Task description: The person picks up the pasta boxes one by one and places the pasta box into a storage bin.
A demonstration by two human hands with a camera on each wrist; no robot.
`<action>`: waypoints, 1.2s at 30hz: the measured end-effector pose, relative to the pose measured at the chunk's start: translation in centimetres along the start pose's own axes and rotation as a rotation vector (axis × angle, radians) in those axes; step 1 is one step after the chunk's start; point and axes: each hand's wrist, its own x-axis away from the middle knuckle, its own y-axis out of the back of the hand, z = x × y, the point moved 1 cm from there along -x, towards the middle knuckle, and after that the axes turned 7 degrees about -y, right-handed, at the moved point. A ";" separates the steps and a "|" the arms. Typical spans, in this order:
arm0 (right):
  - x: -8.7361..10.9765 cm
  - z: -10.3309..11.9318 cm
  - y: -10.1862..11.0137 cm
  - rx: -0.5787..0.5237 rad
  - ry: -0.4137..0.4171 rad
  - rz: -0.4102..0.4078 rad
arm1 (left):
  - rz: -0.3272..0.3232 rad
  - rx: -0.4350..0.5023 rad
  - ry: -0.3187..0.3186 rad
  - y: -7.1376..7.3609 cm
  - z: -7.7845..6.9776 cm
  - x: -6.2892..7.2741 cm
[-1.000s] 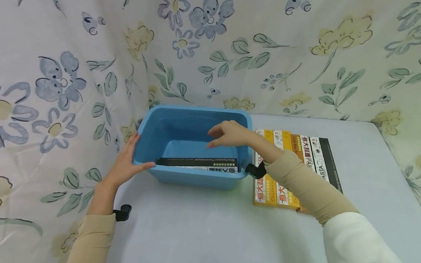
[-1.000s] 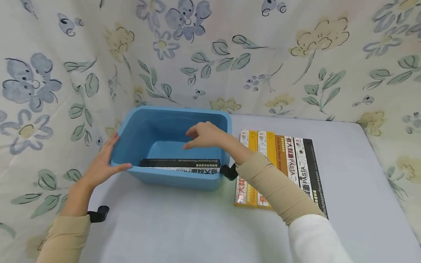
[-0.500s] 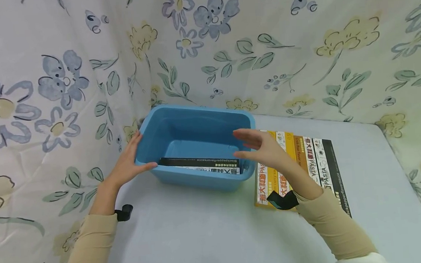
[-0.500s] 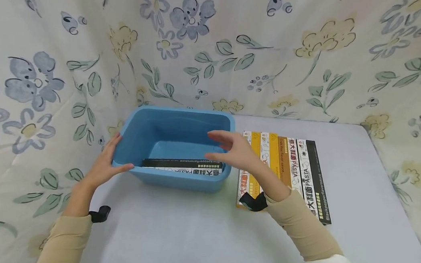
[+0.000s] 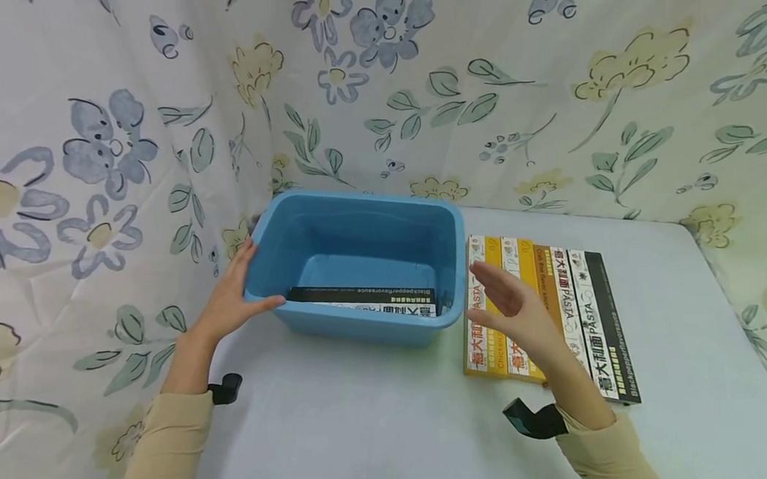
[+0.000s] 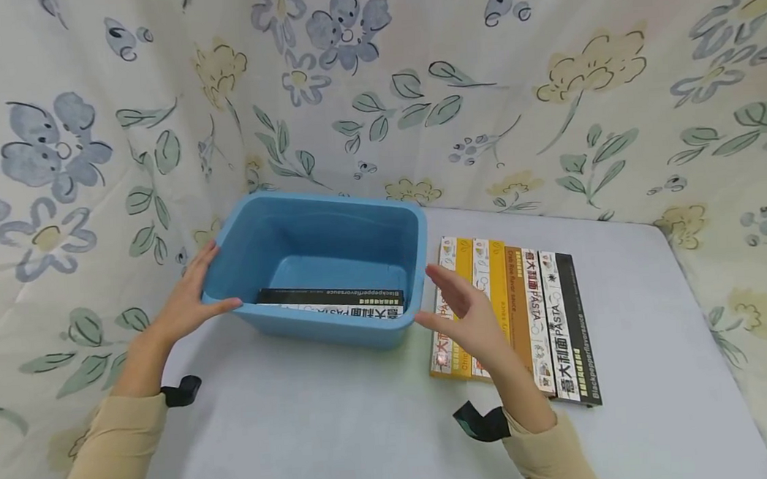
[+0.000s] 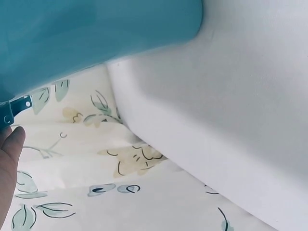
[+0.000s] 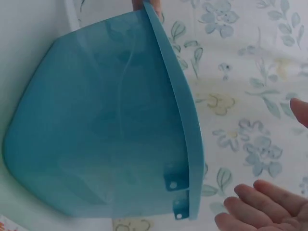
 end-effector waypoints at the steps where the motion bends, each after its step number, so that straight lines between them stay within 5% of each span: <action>1: 0.4 -0.2 0.1 -0.010 -0.003 -0.013 | 0.000 0.000 0.000 0.0 0.0 0.0; 22: 5.5 -5.8 4.0 -0.085 -0.069 -0.282 | -0.010 0.020 -0.017 0.1 -0.3 0.0; 36: 6.8 -10.4 7.2 -0.040 -0.384 -0.502 | 0.000 0.027 -0.004 0.1 -0.5 0.0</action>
